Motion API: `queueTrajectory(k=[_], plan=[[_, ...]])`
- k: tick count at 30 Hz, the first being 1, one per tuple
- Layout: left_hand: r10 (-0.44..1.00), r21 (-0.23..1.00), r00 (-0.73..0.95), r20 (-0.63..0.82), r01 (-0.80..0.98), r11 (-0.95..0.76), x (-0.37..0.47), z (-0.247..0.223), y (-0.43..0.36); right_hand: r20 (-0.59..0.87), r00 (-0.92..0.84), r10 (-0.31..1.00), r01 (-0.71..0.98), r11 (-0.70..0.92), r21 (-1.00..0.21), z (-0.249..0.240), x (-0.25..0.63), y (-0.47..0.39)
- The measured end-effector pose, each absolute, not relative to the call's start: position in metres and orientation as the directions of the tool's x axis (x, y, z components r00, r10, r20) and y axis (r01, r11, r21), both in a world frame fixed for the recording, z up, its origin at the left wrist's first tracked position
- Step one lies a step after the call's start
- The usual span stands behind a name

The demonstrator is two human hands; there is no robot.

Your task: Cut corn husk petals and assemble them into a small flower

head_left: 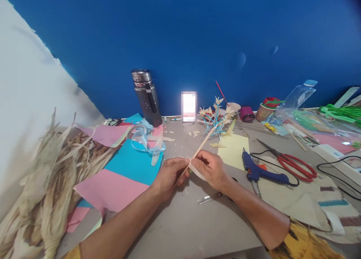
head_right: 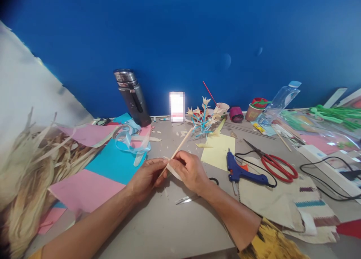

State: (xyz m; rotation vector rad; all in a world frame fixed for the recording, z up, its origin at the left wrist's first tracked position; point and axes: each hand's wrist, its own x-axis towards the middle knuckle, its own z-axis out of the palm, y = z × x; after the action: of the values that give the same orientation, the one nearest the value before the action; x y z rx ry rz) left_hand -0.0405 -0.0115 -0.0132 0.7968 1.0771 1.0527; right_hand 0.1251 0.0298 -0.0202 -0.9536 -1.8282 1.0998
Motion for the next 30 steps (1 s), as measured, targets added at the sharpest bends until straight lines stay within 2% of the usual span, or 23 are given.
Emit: queueTrajectory(k=[3, 6, 12, 19, 24, 30], plan=[[0.926, 0.857, 0.184, -0.329, -0.353, 0.375, -0.041, -0.012, -0.013, 0.225, -0.419, 0.880, 0.168, 0.318, -0.933, -0.018, 0.127, 0.030], [0.912, 0.850, 0.218, -0.347, -0.339, 0.404, -0.040, -0.007, -0.016, 0.202, -0.503, 0.840, 0.103, 0.291, -0.951, -0.014, 0.131, 0.033], [0.955, 0.938, 0.008, -0.296, -0.188, 0.292, -0.040, -0.002, -0.018, 0.144, -0.498, 0.855, 0.135, 0.241, -0.961, -0.010, 0.133, 0.035], [0.979, 0.979, -0.069, -0.194, -0.072, 0.189, -0.035, -0.009, -0.018, 0.106, -0.420, 0.901, 0.183, 0.198, -0.963, -0.015, 0.126, 0.036], [0.970, 0.961, -0.016, -0.242, -0.139, 0.238, -0.035, -0.007, -0.018, 0.094, -0.372, 0.923, 0.155, 0.162, -0.974, -0.017, 0.127, 0.034], [0.930, 0.885, 0.140, -0.339, -0.287, 0.366, -0.037, -0.002, -0.018, 0.189, -0.332, 0.924, 0.197, 0.264, -0.944, -0.017, 0.127, 0.028]])
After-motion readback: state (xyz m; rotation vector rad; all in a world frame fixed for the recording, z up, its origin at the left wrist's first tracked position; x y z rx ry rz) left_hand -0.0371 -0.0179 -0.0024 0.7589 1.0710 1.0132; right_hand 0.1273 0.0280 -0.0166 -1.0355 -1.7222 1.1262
